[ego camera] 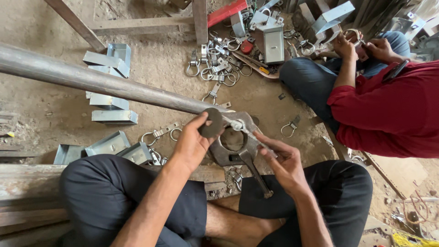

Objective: The person sits on the floor and assembles metal clamp components by sliding a metal plate onto a bolt, inserting it through a circular clamp, and securing it with a small pin while using a hammer to tap the pieces into place.

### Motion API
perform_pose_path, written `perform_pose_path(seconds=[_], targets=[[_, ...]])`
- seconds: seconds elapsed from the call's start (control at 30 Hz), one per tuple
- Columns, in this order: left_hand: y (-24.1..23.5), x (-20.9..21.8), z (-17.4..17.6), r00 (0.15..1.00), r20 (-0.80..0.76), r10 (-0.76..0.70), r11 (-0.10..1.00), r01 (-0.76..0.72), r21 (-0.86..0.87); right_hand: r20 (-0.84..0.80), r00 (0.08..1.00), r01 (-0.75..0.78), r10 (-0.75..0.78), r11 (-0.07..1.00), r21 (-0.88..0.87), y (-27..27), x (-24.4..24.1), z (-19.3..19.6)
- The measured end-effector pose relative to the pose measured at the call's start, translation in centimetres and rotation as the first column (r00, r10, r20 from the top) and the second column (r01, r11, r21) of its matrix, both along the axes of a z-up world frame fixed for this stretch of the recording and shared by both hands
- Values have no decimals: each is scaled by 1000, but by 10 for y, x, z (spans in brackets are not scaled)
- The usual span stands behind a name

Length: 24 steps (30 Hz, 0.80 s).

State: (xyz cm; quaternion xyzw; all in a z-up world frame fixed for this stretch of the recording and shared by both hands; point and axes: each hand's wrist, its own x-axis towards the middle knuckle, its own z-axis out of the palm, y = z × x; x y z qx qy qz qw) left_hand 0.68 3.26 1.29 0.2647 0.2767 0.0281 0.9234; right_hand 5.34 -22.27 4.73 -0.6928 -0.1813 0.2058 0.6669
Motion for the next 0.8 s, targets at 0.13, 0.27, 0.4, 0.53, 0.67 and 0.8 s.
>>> perform_pose_path(seconds=[0.13,0.27,0.4,0.53,0.67,0.8], targets=[[8,-7,4,991,-124,56,998,-57,-5,304,949,-42,88,987,-152,-3,1,2],[9,-8,15,985,-124,117,986,-100,134,232,967,154,-110,971,-182,4,2,-11],[19,-8,21,959,-155,239,901,-159,404,63,961,277,-270,929,-244,14,5,-26],[1,-15,32,981,-149,125,671,27,741,195,934,346,-299,891,-292,18,3,-24],[-29,-15,44,939,218,-266,320,-128,939,276,924,296,-264,952,-81,4,5,-8],[-51,-16,41,927,-20,-375,421,189,887,30,997,76,-76,997,17,2,-4,-18]])
